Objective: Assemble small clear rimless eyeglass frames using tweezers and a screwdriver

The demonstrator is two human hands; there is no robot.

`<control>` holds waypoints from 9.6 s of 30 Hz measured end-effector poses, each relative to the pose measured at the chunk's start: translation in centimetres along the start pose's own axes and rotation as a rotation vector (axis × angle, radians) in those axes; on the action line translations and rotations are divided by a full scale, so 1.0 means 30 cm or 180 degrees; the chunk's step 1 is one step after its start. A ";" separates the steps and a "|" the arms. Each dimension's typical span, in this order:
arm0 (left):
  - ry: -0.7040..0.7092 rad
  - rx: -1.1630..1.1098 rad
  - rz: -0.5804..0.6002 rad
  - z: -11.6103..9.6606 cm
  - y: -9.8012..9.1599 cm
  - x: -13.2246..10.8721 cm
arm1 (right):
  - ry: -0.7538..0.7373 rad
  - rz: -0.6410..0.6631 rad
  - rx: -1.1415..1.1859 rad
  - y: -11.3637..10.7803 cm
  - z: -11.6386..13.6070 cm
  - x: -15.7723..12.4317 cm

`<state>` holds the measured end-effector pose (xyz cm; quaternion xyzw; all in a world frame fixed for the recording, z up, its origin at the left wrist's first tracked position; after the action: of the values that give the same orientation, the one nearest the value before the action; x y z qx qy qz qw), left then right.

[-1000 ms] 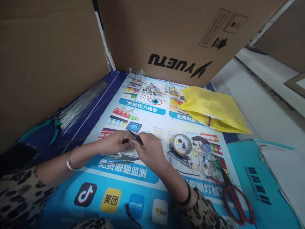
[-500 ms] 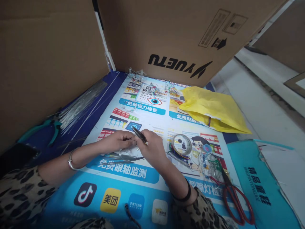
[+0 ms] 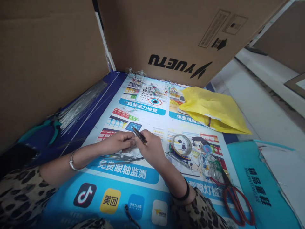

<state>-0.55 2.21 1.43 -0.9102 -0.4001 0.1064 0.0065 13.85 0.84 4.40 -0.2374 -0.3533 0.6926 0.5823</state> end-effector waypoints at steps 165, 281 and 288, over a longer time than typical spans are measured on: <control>0.0015 0.0304 -0.0453 -0.018 -0.009 0.004 | -0.0626 0.0292 -0.2017 0.008 -0.102 -0.051; 0.1146 0.2048 -0.2184 0.053 -0.085 0.014 | -0.2019 0.0456 -0.0962 0.119 -0.039 -0.143; 0.1133 0.1768 -0.2391 0.058 -0.102 0.003 | -0.1953 0.0496 -0.1031 0.125 -0.042 -0.143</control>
<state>-3.05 4.24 0.01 -0.6713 -0.6495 0.0422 0.3546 13.29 -3.35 0.36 -0.1337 -0.5978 0.7090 0.3492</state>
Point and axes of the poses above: each hand's wrist, its own x-axis towards the middle knuckle, its own y-axis out of the palm, z = x × y, the point moved 3 cm from there along x, towards the middle knuckle, and after that the axes turned 2 degrees about -x, right-handed, at the moved point
